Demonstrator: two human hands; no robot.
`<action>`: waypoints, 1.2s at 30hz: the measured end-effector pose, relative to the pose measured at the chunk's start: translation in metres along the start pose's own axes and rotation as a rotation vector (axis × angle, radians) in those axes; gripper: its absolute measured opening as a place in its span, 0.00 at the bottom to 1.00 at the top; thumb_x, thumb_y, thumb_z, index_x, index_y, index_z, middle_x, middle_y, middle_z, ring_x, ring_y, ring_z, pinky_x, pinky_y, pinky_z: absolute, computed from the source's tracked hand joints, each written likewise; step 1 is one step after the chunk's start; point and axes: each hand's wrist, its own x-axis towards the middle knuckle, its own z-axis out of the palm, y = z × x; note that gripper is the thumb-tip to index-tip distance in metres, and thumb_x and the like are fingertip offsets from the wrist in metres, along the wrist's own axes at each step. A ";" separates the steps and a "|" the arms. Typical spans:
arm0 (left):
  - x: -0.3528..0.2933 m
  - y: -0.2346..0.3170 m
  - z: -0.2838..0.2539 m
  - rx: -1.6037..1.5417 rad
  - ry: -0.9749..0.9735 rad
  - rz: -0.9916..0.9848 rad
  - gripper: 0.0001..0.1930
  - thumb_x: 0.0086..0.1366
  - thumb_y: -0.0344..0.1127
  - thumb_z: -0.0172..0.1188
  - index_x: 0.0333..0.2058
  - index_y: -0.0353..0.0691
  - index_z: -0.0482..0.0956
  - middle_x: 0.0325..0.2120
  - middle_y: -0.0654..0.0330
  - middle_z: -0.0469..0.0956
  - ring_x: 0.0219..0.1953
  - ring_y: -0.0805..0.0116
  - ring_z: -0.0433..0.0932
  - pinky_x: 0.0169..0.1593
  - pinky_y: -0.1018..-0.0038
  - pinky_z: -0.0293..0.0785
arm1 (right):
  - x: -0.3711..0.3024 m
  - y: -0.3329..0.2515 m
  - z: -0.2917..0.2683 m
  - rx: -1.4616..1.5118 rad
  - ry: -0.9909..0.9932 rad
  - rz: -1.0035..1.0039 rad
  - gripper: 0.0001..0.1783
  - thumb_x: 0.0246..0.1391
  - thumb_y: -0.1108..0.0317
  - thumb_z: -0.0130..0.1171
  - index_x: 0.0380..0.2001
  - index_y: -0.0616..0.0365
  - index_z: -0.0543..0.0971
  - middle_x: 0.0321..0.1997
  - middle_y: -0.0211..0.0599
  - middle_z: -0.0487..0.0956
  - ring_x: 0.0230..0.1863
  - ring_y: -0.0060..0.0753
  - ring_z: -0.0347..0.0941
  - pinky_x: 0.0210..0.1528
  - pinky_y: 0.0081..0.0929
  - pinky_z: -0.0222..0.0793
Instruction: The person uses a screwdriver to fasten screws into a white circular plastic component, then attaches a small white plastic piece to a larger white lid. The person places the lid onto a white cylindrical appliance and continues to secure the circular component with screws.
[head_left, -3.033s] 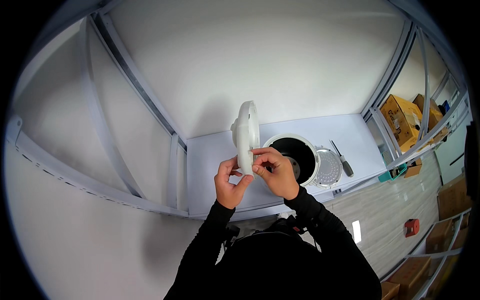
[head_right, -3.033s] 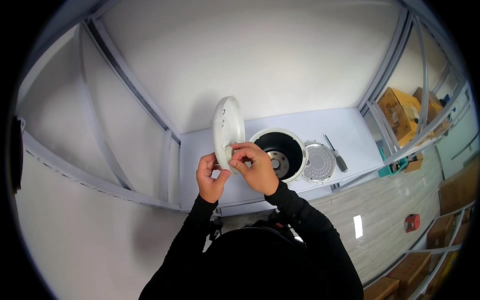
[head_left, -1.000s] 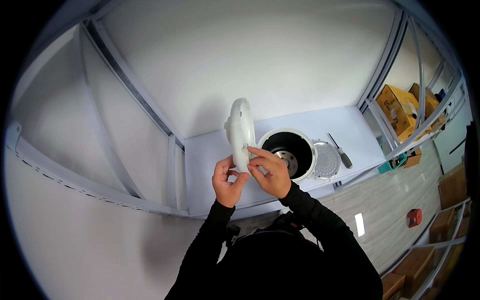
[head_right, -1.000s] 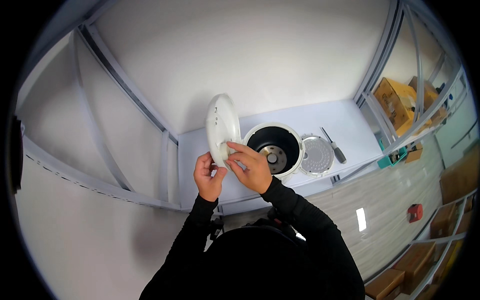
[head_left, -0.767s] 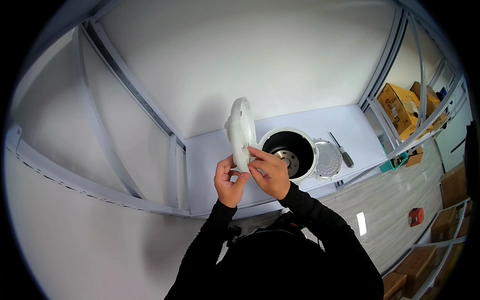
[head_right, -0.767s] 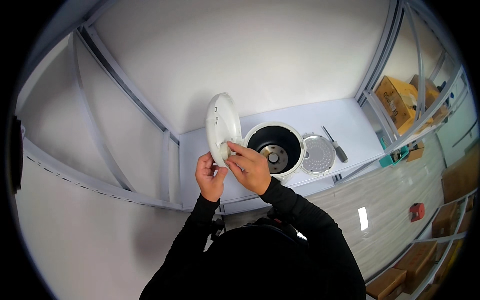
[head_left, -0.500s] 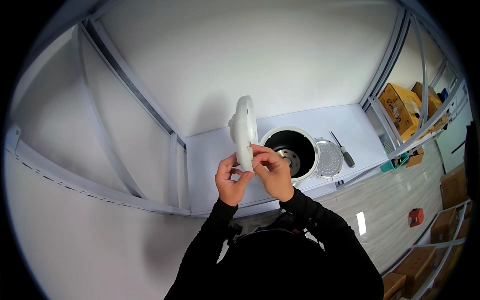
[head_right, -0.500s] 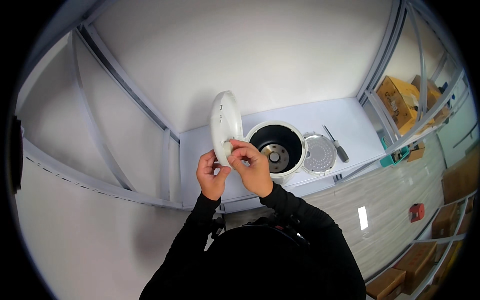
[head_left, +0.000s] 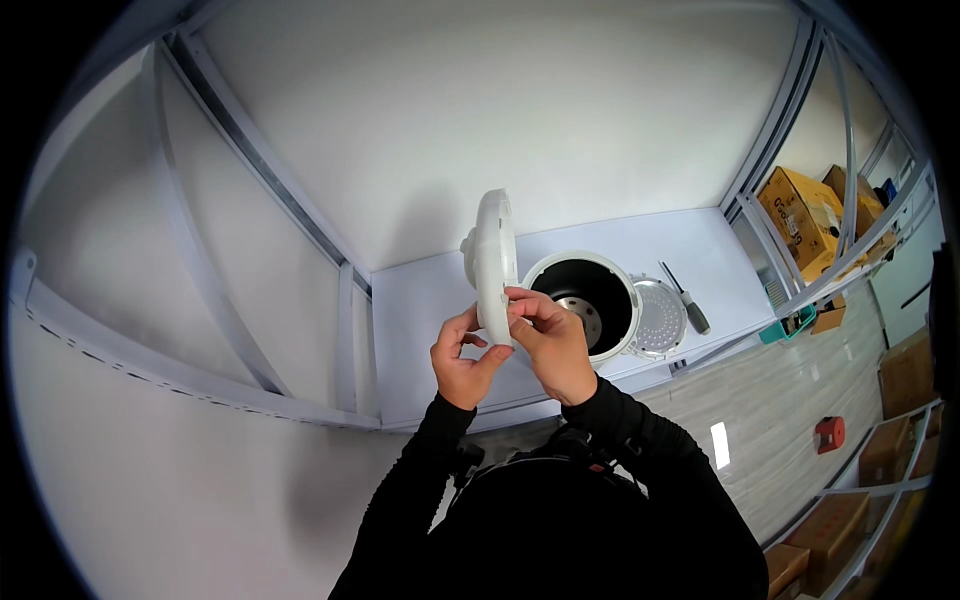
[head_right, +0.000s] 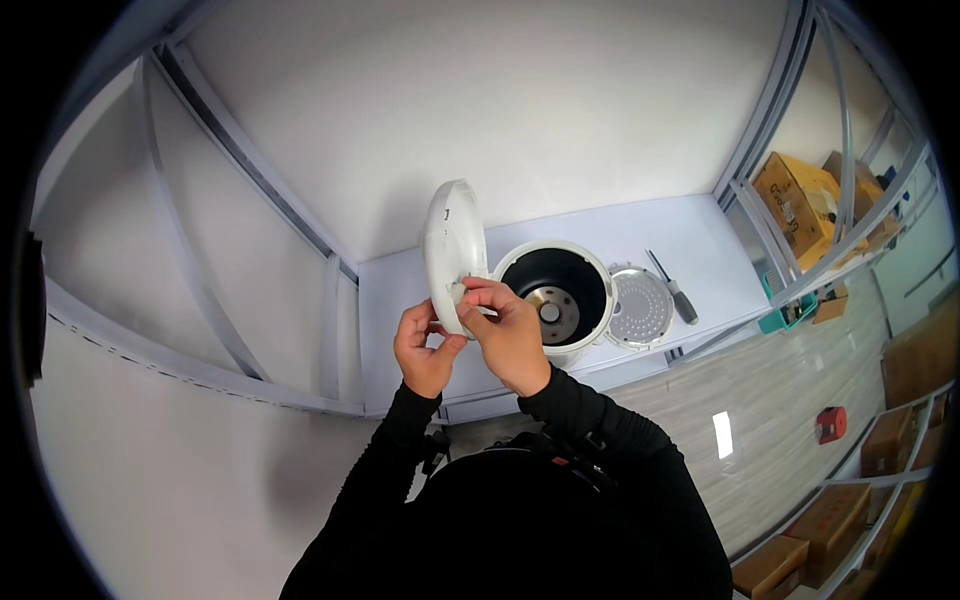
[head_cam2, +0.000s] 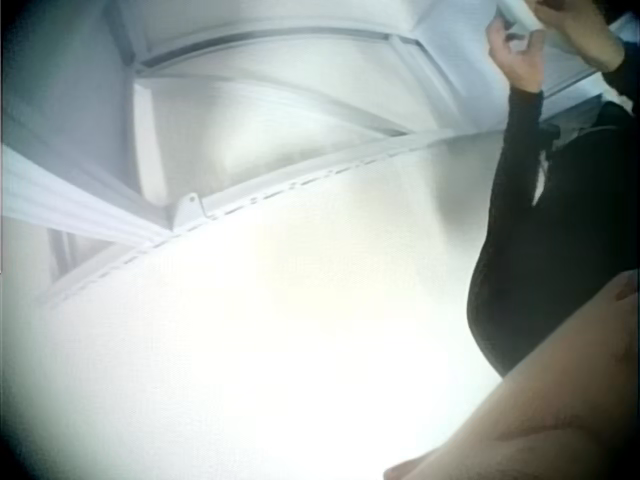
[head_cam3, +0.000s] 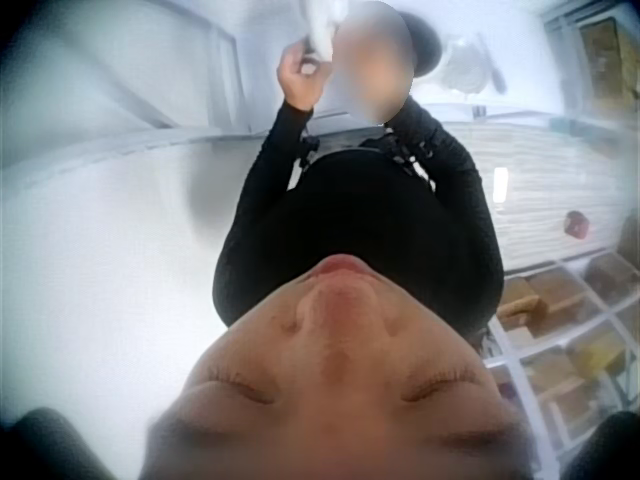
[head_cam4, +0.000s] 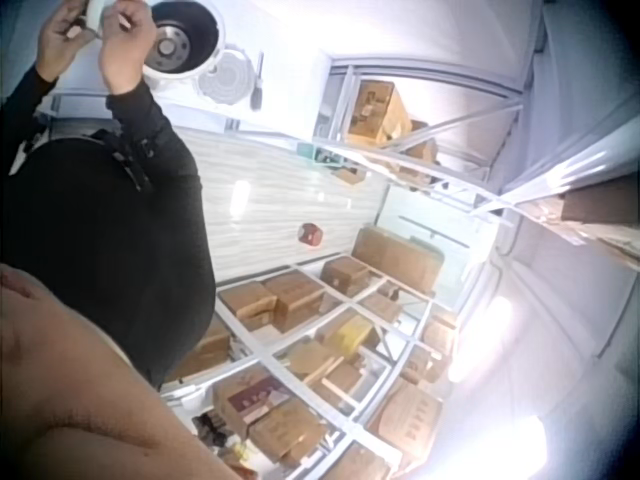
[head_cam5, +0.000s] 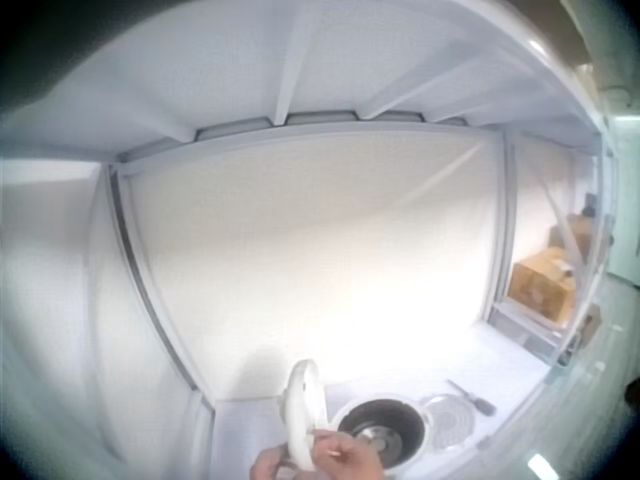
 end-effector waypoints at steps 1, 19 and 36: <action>-0.001 -0.001 0.000 0.002 0.005 -0.006 0.34 0.56 0.40 0.82 0.57 0.34 0.76 0.53 0.55 0.84 0.51 0.66 0.85 0.44 0.74 0.79 | 0.000 0.000 0.001 -0.009 0.000 -0.013 0.06 0.61 0.75 0.66 0.40 0.65 0.83 0.59 0.41 0.80 0.51 0.29 0.80 0.51 0.26 0.78; -0.007 -0.004 0.004 -0.061 0.013 0.002 0.37 0.61 0.43 0.79 0.60 0.29 0.70 0.52 0.52 0.83 0.49 0.69 0.82 0.49 0.73 0.77 | 0.012 0.011 -0.012 -0.513 -0.051 -0.581 0.09 0.54 0.74 0.72 0.38 0.58 0.82 0.53 0.43 0.84 0.43 0.37 0.82 0.38 0.28 0.78; -0.006 0.024 0.020 0.274 0.051 0.036 0.38 0.54 0.29 0.76 0.62 0.32 0.69 0.60 0.46 0.76 0.57 0.55 0.80 0.51 0.65 0.82 | 0.037 -0.004 -0.037 -0.460 -0.407 -0.494 0.10 0.57 0.78 0.69 0.41 0.60 0.80 0.56 0.44 0.78 0.42 0.30 0.80 0.42 0.25 0.78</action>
